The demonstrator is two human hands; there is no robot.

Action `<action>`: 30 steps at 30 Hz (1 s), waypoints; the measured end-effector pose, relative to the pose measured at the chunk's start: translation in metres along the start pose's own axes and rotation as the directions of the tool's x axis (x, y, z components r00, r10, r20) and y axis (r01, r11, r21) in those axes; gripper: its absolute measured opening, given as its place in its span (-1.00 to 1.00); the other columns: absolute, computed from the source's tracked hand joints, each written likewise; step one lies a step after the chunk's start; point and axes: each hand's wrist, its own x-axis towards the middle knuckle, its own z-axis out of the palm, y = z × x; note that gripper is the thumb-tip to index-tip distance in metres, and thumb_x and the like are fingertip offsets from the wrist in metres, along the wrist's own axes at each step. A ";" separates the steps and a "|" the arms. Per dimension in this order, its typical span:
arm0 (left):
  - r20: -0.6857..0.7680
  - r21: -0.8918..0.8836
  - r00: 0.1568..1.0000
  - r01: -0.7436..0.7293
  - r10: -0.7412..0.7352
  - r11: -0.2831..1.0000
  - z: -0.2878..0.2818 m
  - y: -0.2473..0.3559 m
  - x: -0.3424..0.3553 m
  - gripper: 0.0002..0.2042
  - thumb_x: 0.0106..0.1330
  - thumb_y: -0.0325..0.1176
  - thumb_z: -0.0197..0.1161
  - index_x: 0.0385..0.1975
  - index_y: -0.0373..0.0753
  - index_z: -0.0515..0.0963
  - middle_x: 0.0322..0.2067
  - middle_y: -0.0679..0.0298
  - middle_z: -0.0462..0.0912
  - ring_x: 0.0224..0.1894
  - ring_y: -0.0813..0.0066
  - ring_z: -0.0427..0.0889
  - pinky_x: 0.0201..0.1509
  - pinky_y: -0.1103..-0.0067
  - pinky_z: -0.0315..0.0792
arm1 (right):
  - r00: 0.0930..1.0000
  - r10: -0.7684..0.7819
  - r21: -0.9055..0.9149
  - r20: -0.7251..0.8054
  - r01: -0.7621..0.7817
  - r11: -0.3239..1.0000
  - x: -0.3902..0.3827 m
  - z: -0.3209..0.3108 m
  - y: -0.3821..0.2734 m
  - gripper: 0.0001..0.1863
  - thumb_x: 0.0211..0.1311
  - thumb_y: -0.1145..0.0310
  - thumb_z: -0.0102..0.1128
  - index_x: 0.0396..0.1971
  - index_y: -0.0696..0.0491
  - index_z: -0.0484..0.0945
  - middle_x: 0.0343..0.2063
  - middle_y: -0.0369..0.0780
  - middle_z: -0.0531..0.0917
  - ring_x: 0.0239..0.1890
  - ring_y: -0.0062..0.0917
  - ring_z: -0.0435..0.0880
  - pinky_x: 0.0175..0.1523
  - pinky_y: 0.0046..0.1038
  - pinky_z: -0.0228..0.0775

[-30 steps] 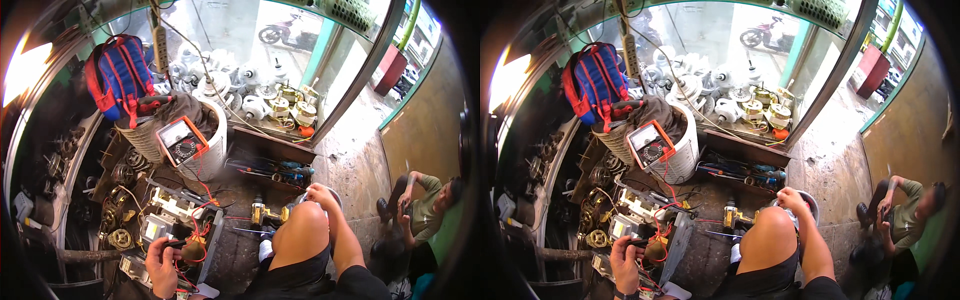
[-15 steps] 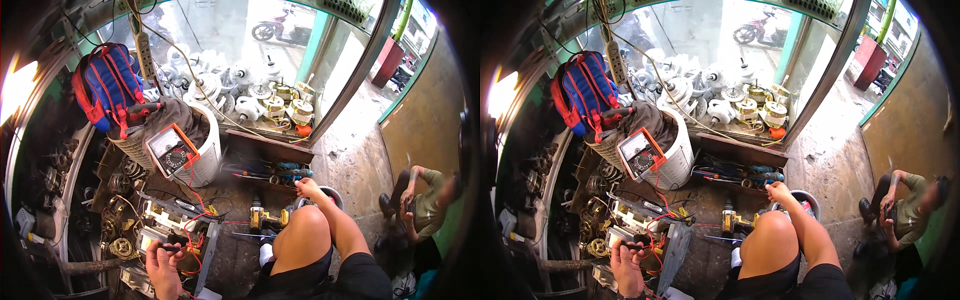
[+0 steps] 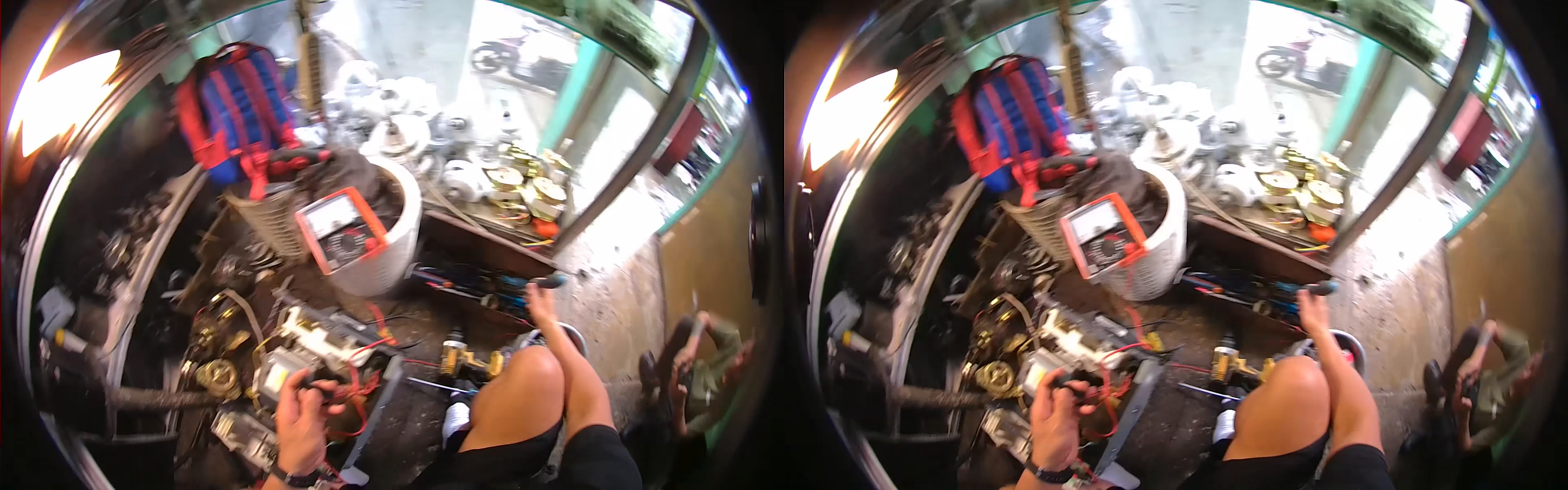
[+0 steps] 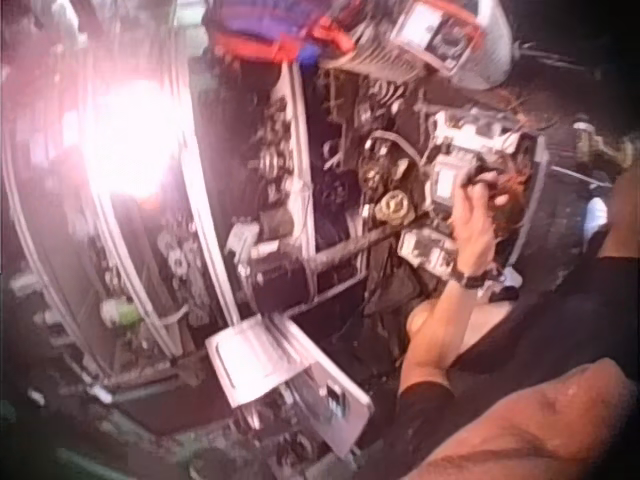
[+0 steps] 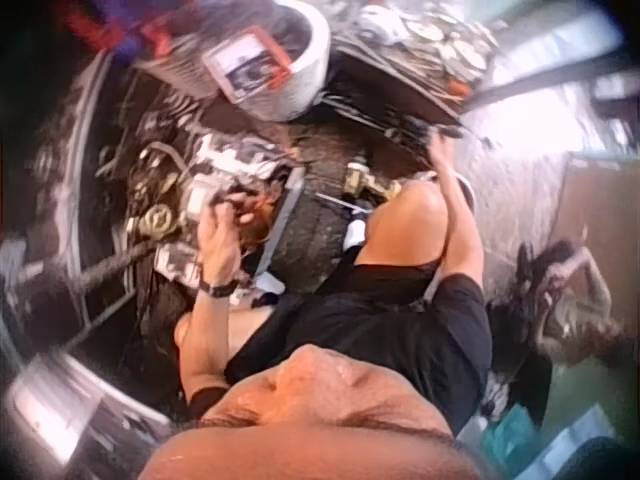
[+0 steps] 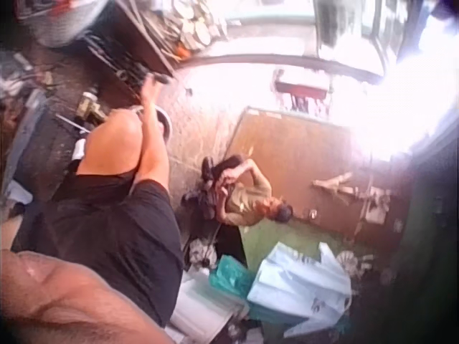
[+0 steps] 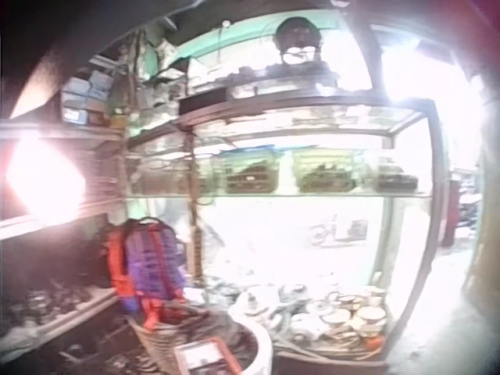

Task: The person tests the wiring and electrical components of an appliance using a multimeter and probes, then works on the wire terminals and connections using a screwdriver.

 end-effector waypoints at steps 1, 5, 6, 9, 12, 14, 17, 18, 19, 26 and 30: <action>-0.068 0.048 0.997 -0.018 0.021 0.999 -0.012 0.007 -0.008 -0.72 0.68 -0.39 0.09 0.29 -0.25 0.37 0.02 0.11 0.69 0.05 0.26 0.75 0.00 0.44 0.73 | 0.960 0.174 0.242 0.217 -0.226 0.944 -0.023 0.048 -0.057 -0.55 0.58 -0.01 0.21 0.17 0.03 0.55 -0.09 -0.16 0.68 -0.21 -0.47 0.75 -0.25 -0.39 0.66; 0.062 -0.035 0.995 0.085 -0.083 0.996 -0.011 0.009 0.001 -0.77 0.68 -0.44 0.05 0.25 -0.23 0.40 0.05 0.13 0.65 0.13 0.24 0.71 0.12 0.44 0.71 | 0.977 0.175 0.648 0.119 -0.210 0.732 -0.022 -0.041 -0.105 -0.45 0.62 0.03 0.15 0.27 0.15 0.28 0.19 -0.01 0.65 -0.13 -0.34 0.79 -0.16 -0.39 0.76; 0.080 -0.053 0.991 0.114 -0.110 0.992 -0.012 0.011 0.001 -0.77 0.68 -0.45 0.05 0.24 -0.24 0.40 0.05 0.15 0.64 0.15 0.23 0.70 0.15 0.43 0.70 | 0.985 0.132 0.687 0.113 -0.173 0.705 -0.023 -0.054 -0.121 -0.47 0.60 0.17 0.19 0.32 0.11 0.21 0.11 -0.04 0.67 -0.16 -0.36 0.78 -0.13 -0.37 0.77; 0.125 -0.074 0.985 0.131 -0.121 0.989 -0.026 0.015 -0.002 -0.77 0.69 -0.43 0.05 0.24 -0.25 0.41 0.04 0.18 0.63 0.22 0.20 0.68 0.20 0.43 0.67 | 0.998 -0.008 0.726 0.068 -0.044 0.686 -0.046 -0.073 -0.198 -0.55 0.57 0.34 0.21 0.27 0.06 0.23 -0.04 -0.09 0.69 -0.20 -0.40 0.78 -0.12 -0.37 0.76; 0.204 -0.091 0.966 0.178 -0.157 0.980 -0.027 0.019 0.000 -0.76 0.69 -0.41 0.04 0.25 -0.25 0.42 0.05 0.18 0.63 0.28 0.19 0.65 0.23 0.44 0.65 | 0.916 -0.350 0.859 0.195 0.013 0.511 -0.088 -0.108 -0.297 -0.65 0.55 0.39 0.23 0.17 0.03 0.31 -0.15 -0.11 0.69 -0.25 -0.43 0.77 -0.15 -0.36 0.76; 0.222 -0.085 0.960 0.193 -0.171 0.977 -0.027 0.021 0.001 -0.72 0.71 -0.40 0.01 0.30 -0.26 0.42 0.05 0.18 0.62 0.28 0.20 0.64 0.23 0.44 0.65 | 0.829 -0.489 0.957 0.274 -0.186 0.221 -0.132 -0.106 -0.367 -0.71 0.54 0.32 0.29 0.04 0.02 0.37 -0.19 -0.10 0.70 -0.28 -0.42 0.78 -0.17 -0.34 0.75; 0.220 -0.056 0.960 0.191 -0.174 0.980 -0.026 0.020 0.006 -0.66 0.72 -0.39 -0.03 0.39 -0.27 0.38 0.05 0.17 0.62 0.24 0.23 0.65 0.24 0.42 0.66 | 0.709 -0.622 0.943 0.332 -0.234 0.237 -0.177 -0.080 -0.420 -0.68 0.49 0.27 0.37 -0.05 0.03 0.38 -0.17 -0.02 0.70 -0.25 -0.34 0.80 -0.13 -0.25 0.76; 0.223 -0.065 0.960 0.186 -0.167 0.980 -0.025 0.021 0.007 -0.66 0.72 -0.39 -0.03 0.39 -0.27 0.38 0.05 0.17 0.62 0.24 0.23 0.65 0.24 0.42 0.66 | 0.662 -0.666 0.939 0.343 -0.220 0.265 -0.190 -0.070 -0.427 -0.67 0.48 0.28 0.39 -0.05 0.04 0.38 -0.15 0.01 0.70 -0.23 -0.31 0.81 -0.10 -0.23 0.77; 0.211 -0.044 0.963 0.179 -0.166 0.983 -0.024 0.020 0.009 -0.64 0.72 -0.39 -0.04 0.42 -0.27 0.36 0.04 0.16 0.62 0.22 0.25 0.66 0.25 0.42 0.66 | 0.640 -0.681 0.934 0.357 -0.226 0.277 -0.199 -0.057 -0.425 -0.67 0.47 0.30 0.40 -0.05 0.05 0.39 -0.13 0.03 0.70 -0.20 -0.28 0.81 -0.05 -0.21 0.76; 0.158 -0.083 0.975 0.174 -0.159 0.981 -0.021 0.016 0.010 -0.61 0.73 -0.40 -0.08 0.47 -0.31 0.33 0.08 0.08 0.62 0.17 0.26 0.68 0.25 0.42 0.68 | 0.556 -0.692 0.887 0.460 -0.250 0.388 -0.218 -0.027 -0.412 -0.66 0.41 0.30 0.46 -0.12 0.09 0.44 0.00 0.00 0.62 -0.03 -0.29 0.78 0.13 -0.18 0.71; 0.113 -0.061 0.973 0.211 -0.203 0.976 -0.022 0.021 0.014 -0.61 0.73 -0.40 -0.08 0.46 -0.32 0.32 0.12 0.04 0.62 0.17 0.21 0.70 0.28 0.40 0.67 | 0.431 -0.758 0.870 0.490 -0.192 0.454 -0.217 -0.029 -0.418 -0.60 0.39 0.13 0.48 -0.12 0.13 0.54 0.05 -0.10 0.46 0.05 -0.31 0.75 0.22 -0.19 0.65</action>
